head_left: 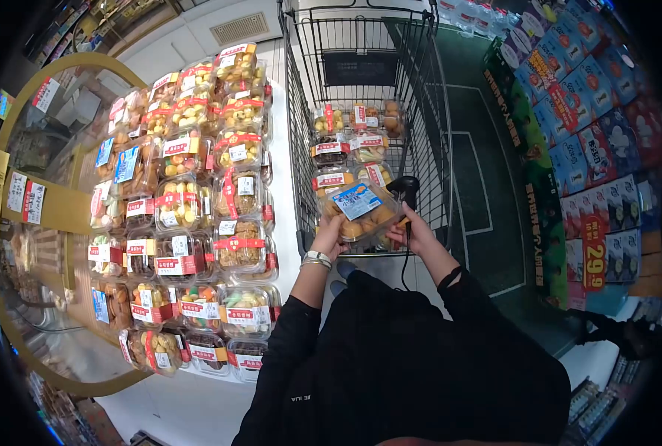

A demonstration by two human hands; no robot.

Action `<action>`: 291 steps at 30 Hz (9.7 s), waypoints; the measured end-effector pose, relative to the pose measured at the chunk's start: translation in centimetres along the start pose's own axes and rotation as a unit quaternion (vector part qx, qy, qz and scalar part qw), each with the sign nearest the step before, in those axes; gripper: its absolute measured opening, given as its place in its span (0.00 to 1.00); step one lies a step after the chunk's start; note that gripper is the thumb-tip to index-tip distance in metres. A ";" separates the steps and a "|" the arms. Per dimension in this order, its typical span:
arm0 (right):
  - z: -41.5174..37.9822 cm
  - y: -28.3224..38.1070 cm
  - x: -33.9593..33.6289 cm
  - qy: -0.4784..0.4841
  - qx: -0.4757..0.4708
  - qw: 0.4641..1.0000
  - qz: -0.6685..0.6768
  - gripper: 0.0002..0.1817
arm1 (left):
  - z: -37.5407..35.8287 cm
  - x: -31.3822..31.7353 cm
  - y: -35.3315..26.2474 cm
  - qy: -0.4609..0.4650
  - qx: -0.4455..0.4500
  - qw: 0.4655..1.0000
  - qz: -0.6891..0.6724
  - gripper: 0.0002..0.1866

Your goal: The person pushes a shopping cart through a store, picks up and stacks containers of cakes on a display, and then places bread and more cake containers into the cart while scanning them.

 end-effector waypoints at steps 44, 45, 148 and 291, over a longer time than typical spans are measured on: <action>3.5 3.6 -6.7 0.032 0.024 0.966 -0.257 0.10 | 3.0 1.8 7.5 -0.209 -0.165 0.653 0.709 0.30; 3.3 3.8 -6.5 0.023 0.012 0.967 -0.253 0.10 | 3.3 2.0 8.2 -0.175 -0.170 0.680 0.692 0.31; -7.5 -14.4 17.1 0.309 -0.232 0.807 -0.447 0.18 | -23.2 -34.3 -3.3 -0.391 0.231 0.847 -0.277 0.38; 22.7 0.3 5.7 -0.043 -0.181 0.952 -0.245 0.18 | -9.3 5.8 0.2 -0.268 0.217 0.613 0.711 0.07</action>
Point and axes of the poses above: each hand's wrist, its own z-axis towards the middle knuckle, its own x-axis out of the palm, y = z × x, the point moved 8 cm from there along z, towards the middle knuckle, and after that the axes turned 11 degrees about z, right-handed, at the moved point
